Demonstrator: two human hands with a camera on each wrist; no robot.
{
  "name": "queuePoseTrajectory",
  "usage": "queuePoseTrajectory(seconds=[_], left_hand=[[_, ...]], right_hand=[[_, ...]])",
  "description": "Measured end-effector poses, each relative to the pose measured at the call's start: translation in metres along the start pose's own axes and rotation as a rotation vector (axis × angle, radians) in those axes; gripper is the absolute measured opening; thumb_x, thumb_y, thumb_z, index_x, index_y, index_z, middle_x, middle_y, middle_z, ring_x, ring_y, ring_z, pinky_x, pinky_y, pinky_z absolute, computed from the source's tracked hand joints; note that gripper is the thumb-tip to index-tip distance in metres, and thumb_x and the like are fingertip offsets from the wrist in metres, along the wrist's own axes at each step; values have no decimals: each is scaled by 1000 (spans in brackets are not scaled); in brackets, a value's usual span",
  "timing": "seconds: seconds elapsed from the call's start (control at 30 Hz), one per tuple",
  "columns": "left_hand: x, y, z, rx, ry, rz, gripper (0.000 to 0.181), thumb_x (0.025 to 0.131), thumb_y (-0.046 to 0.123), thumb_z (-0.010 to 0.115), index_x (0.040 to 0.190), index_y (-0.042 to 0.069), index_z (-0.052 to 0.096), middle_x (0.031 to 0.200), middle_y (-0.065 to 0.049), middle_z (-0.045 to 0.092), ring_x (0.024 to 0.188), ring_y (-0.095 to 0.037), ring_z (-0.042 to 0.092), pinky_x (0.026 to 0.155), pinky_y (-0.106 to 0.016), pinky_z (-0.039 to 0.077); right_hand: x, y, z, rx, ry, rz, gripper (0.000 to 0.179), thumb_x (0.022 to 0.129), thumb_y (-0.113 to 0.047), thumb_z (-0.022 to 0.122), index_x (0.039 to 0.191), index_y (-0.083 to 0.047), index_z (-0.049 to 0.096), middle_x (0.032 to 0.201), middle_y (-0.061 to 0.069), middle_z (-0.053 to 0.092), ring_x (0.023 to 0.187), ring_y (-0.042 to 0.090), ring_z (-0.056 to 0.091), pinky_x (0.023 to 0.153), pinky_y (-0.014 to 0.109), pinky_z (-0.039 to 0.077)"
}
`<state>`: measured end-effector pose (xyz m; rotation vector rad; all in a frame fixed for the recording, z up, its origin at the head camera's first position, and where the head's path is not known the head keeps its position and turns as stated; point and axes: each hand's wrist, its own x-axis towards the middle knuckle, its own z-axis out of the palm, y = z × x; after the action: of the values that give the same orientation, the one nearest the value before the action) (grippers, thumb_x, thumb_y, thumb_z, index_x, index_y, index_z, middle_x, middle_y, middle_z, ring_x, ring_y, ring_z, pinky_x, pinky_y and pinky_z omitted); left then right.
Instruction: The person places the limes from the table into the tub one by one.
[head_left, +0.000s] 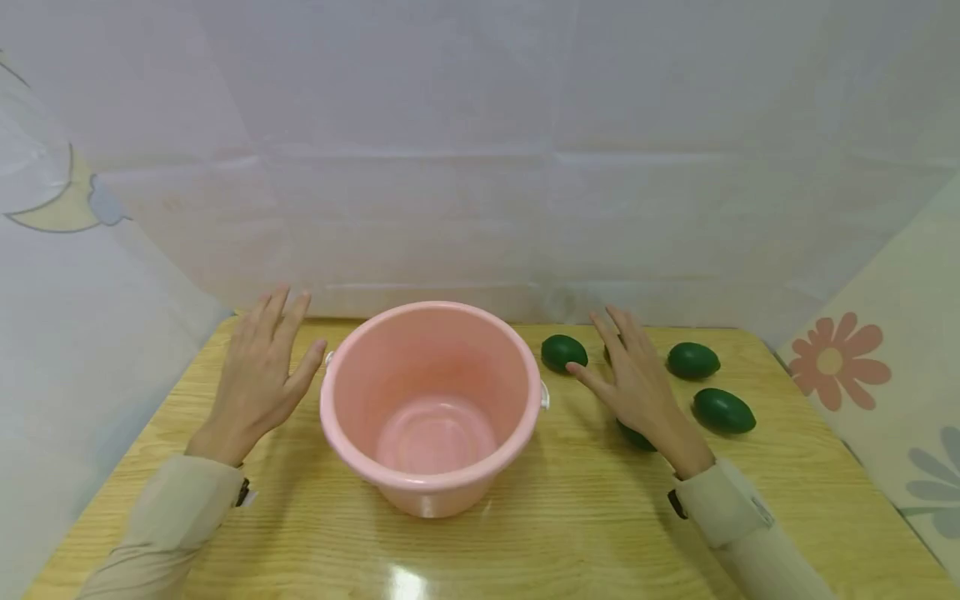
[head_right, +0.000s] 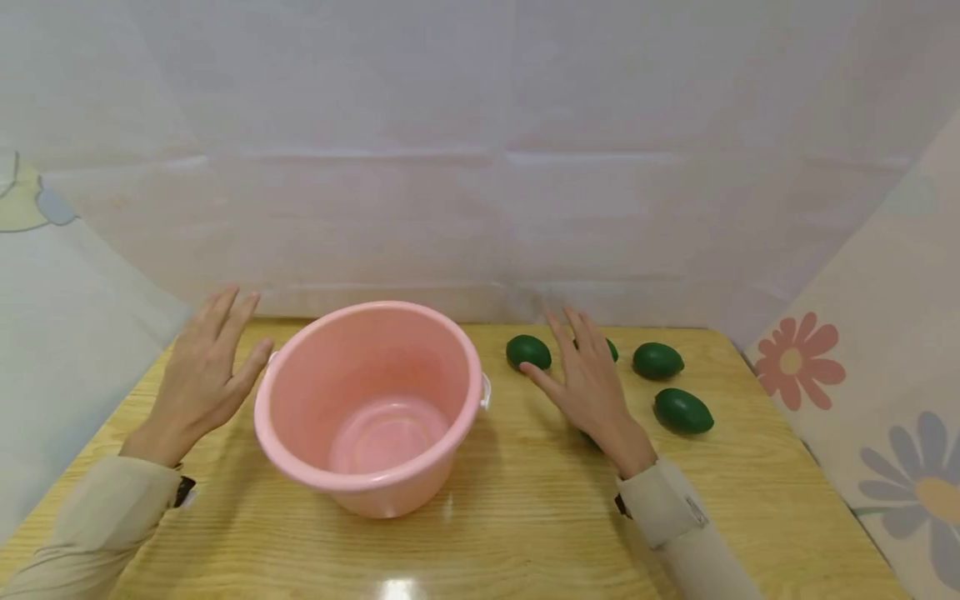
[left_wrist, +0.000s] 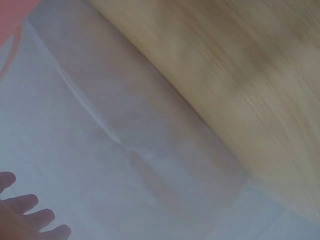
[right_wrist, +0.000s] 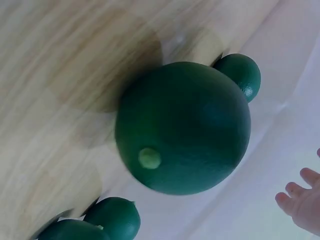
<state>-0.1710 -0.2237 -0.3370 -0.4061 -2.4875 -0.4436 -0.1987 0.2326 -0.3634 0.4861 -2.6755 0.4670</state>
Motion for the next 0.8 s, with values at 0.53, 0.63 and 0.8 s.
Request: queuePoseTrajectory(seconds=[0.53,0.63,0.8], left_hand=[[-8,7,-10,-64,3,27,61,92,34,47,146,18,24,150,-16,24,137,-38,23,111,-54,15],[-8,10,-11,-85,3,35,61,92,33,47,146,20,24,150,-15,25,136,-38,25,109,-58,17],[-9,14,-15,-146,-12,34,60,92,30,48,146,21,24,150,-12,26,136,-35,26,104,-60,23]], right_hand=[[-20,12,-3,41,4,-6,79,80,-50,62,145,-28,24,152,9,20,138,35,19,102,63,22],[-24,13,-4,32,3,-4,79,79,-49,63,145,-23,27,152,10,21,137,37,22,101,63,24],[-29,16,-5,18,9,-1,80,79,-48,64,144,-17,30,150,13,25,134,39,27,100,61,28]])
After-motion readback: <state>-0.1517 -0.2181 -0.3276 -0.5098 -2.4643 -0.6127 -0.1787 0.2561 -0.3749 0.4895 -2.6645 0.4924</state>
